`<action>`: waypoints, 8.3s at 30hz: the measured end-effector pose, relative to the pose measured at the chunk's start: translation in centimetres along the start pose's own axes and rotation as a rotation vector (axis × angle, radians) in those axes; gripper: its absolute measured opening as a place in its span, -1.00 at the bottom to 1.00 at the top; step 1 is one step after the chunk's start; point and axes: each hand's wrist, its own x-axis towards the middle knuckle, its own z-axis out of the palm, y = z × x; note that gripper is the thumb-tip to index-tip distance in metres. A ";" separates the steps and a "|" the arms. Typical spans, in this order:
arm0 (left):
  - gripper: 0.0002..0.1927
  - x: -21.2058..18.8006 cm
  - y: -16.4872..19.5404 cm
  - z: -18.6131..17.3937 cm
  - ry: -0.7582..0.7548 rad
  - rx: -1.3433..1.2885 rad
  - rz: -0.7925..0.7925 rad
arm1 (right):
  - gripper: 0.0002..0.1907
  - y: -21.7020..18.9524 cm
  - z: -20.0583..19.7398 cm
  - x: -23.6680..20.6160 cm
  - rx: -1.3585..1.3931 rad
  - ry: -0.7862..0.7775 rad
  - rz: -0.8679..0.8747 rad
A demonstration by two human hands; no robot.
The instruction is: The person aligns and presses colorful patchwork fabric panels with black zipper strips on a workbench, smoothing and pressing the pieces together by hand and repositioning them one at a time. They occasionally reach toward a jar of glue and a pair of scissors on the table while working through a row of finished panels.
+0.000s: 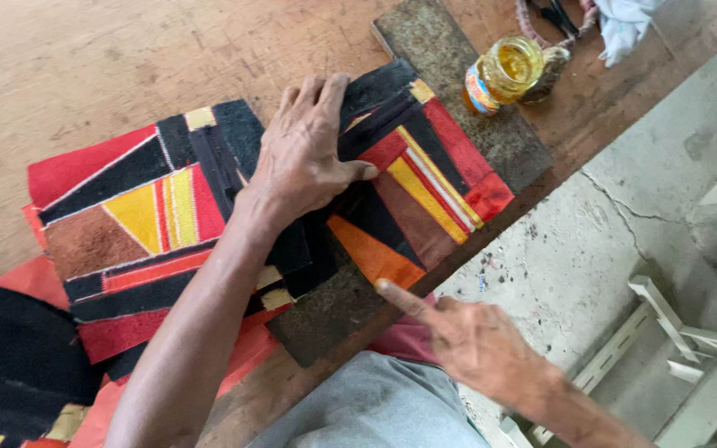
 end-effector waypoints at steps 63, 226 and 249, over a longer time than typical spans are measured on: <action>0.05 0.6 1.4 -0.9 -0.058 0.004 -0.064 | -0.32 11.8 -8.5 4.1 -0.193 0.903 -0.114; -0.21 -12.1 6.8 3.0 0.189 -0.273 -0.273 | -0.24 0.9 4.0 -2.2 -0.243 0.205 0.200; -0.17 -11.4 7.9 2.9 0.145 -0.191 -0.379 | -0.19 7.1 -0.3 -2.1 -0.418 0.264 0.251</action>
